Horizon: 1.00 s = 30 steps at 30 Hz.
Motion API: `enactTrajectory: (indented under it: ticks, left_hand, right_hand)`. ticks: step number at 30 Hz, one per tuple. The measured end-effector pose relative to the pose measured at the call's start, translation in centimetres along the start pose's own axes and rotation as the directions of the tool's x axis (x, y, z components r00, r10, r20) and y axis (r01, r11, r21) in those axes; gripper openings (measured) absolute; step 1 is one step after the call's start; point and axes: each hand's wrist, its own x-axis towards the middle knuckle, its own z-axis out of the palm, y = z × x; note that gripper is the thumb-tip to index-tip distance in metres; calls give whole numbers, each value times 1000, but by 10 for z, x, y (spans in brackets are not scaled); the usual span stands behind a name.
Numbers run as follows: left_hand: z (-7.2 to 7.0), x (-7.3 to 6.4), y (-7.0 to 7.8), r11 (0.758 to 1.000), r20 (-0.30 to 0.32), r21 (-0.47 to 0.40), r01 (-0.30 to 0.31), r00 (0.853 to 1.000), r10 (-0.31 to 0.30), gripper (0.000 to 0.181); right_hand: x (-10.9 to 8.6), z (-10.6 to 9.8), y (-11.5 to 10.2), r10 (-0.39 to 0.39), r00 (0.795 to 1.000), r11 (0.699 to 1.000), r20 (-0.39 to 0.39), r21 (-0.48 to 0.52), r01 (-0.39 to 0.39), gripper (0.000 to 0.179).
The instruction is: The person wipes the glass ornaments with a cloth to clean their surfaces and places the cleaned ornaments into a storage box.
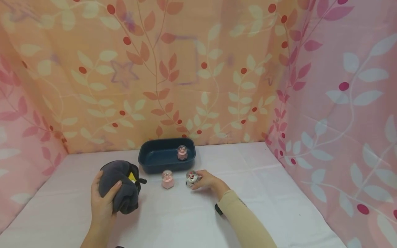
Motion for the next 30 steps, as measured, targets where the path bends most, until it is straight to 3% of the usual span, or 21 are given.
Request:
enactTrajectory:
  ticks: [8,14,24,30]
  left_hand:
    - [6,-6,0,1000,10,-9,-11,1000,11,72]
    - [8,-7,-2,1000,20,-19,4,1000,-4,72]
    - [10,-6,-7,1000,28,-11,3,1000,-2,73]
    - [12,-6,-8,1000,27,3,11,1000,-12,73]
  right_hand:
    - [5,6,-2,-20,998,1000,-58,-20,18,58]
    - [8,7,-1,16,996,999,-82,-31,-19,59]
    - [4,2,0,-9,998,1000,-58,12,10,55]
    - [-7,-6,-3,0,1000,999,-29,46,1,66]
